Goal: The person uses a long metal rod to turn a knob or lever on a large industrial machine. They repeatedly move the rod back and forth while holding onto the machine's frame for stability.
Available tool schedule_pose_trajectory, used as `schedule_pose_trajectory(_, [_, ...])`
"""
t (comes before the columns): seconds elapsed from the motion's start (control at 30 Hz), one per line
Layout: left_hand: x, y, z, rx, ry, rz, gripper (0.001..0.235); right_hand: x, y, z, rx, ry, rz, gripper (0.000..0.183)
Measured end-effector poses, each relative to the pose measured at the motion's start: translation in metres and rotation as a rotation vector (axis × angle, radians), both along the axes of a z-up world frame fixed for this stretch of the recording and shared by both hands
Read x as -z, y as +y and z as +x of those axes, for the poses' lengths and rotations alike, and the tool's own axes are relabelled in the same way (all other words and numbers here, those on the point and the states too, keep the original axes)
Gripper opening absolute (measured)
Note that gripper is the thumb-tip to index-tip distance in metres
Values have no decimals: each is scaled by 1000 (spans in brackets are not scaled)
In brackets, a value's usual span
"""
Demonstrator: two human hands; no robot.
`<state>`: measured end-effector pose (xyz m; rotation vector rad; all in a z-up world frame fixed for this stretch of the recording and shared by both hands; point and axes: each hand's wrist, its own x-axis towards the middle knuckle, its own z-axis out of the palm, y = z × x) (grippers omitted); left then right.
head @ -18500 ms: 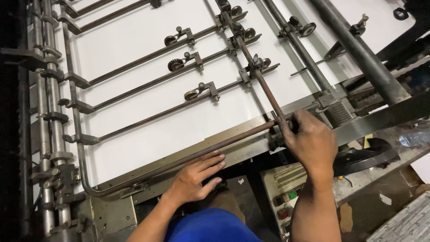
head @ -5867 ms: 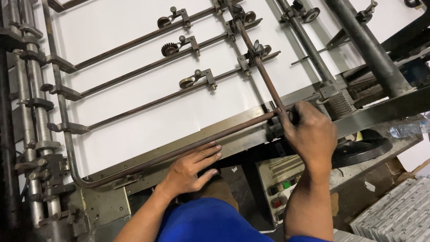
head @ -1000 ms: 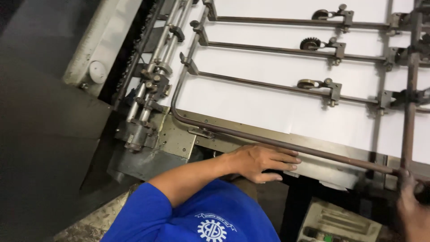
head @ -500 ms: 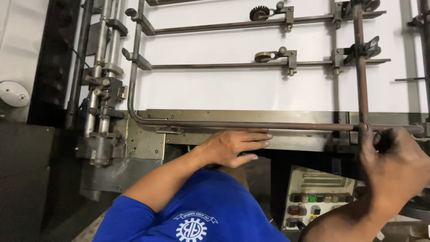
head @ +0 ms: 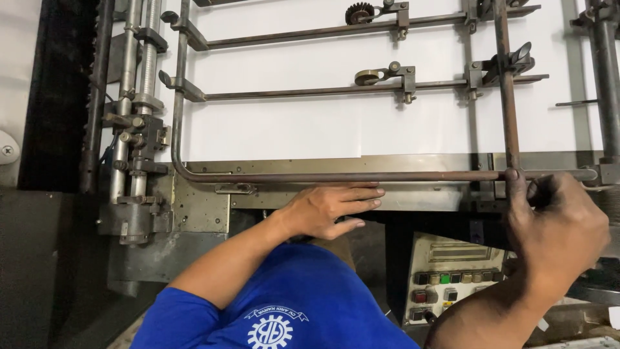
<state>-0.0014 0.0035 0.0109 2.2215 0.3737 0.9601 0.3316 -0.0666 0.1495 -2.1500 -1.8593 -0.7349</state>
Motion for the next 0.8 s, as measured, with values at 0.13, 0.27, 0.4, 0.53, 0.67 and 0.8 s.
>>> schedule_pose_trajectory(0.13, [-1, 0, 0, -3, -7, 17, 43, -7, 2, -9, 30, 22, -14, 33])
schedule_pose_trajectory(0.27, [0, 0, 0, -10, -10, 21, 43, -5, 1, -6, 5, -3, 2, 37])
schedule_pose_trajectory(0.4, [0, 0, 0, -20, -3, 34, 42, 1, 0, 2, -2, 2, 10, 33])
schedule_pose_trajectory(0.53, [-1, 0, 0, -21, -4, 32, 42, -2, 2, -3, 33, -20, 1, 34])
schedule_pose_trajectory(0.67, [0, -1, 1, -27, -7, 31, 42, -1, 2, 1, 12, -40, 0, 32])
schedule_pose_trajectory(0.8, [1, -1, 1, -27, -2, 29, 41, -9, 4, -11, 45, -39, -15, 40])
